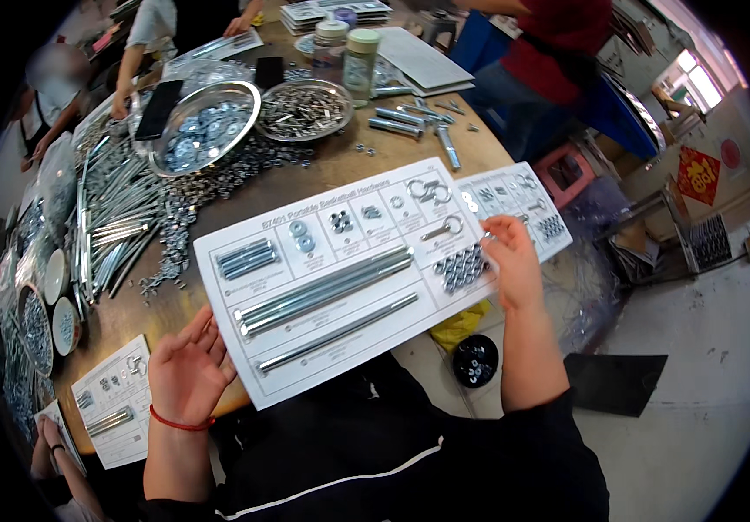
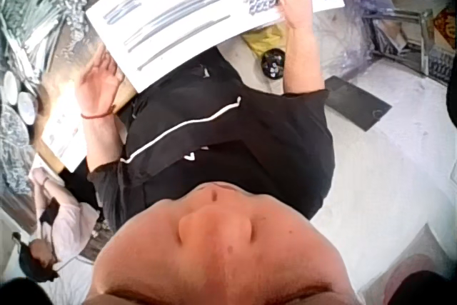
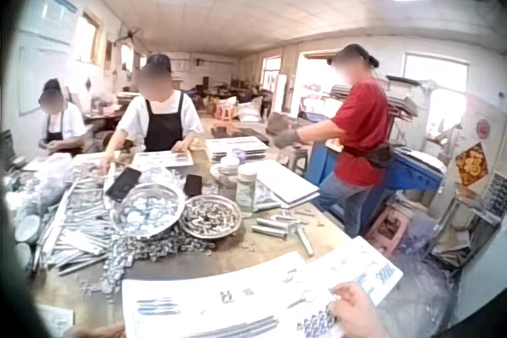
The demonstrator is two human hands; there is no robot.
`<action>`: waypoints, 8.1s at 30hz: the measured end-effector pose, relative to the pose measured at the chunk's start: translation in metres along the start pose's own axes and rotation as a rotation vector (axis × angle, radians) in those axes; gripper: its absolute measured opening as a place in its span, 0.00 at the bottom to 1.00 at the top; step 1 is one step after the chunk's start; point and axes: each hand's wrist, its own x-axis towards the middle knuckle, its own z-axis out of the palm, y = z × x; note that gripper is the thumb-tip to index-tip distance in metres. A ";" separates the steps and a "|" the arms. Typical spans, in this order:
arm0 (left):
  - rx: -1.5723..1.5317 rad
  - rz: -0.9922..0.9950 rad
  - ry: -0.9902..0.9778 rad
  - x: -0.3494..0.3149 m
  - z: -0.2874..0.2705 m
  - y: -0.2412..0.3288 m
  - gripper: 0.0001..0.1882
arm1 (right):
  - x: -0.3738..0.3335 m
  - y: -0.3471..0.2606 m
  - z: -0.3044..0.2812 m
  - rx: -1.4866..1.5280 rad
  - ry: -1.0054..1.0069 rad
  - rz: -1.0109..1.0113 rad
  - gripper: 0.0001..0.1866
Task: The person sorts various metal hardware components, including nuts, bolts, and washers, from a large pile on a table. They place the items onto a printed instruction sheet, aligning them with the corresponding diagrams. The person repeatedly picks up the sheet to inspect the arrangement and then places it back down to continue sorting.
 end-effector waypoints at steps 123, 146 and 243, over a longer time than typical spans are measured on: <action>1.936 0.780 -0.124 0.015 -0.079 -0.026 0.18 | -0.078 0.059 0.197 -0.599 -0.884 -0.281 0.22; 1.697 0.798 0.497 -0.066 -0.171 -0.034 0.22 | -0.092 0.092 0.187 -0.779 -0.867 -0.249 0.06; 1.759 0.215 0.553 0.235 -0.064 0.076 0.16 | 0.107 0.123 0.324 -0.876 -0.676 -0.410 0.10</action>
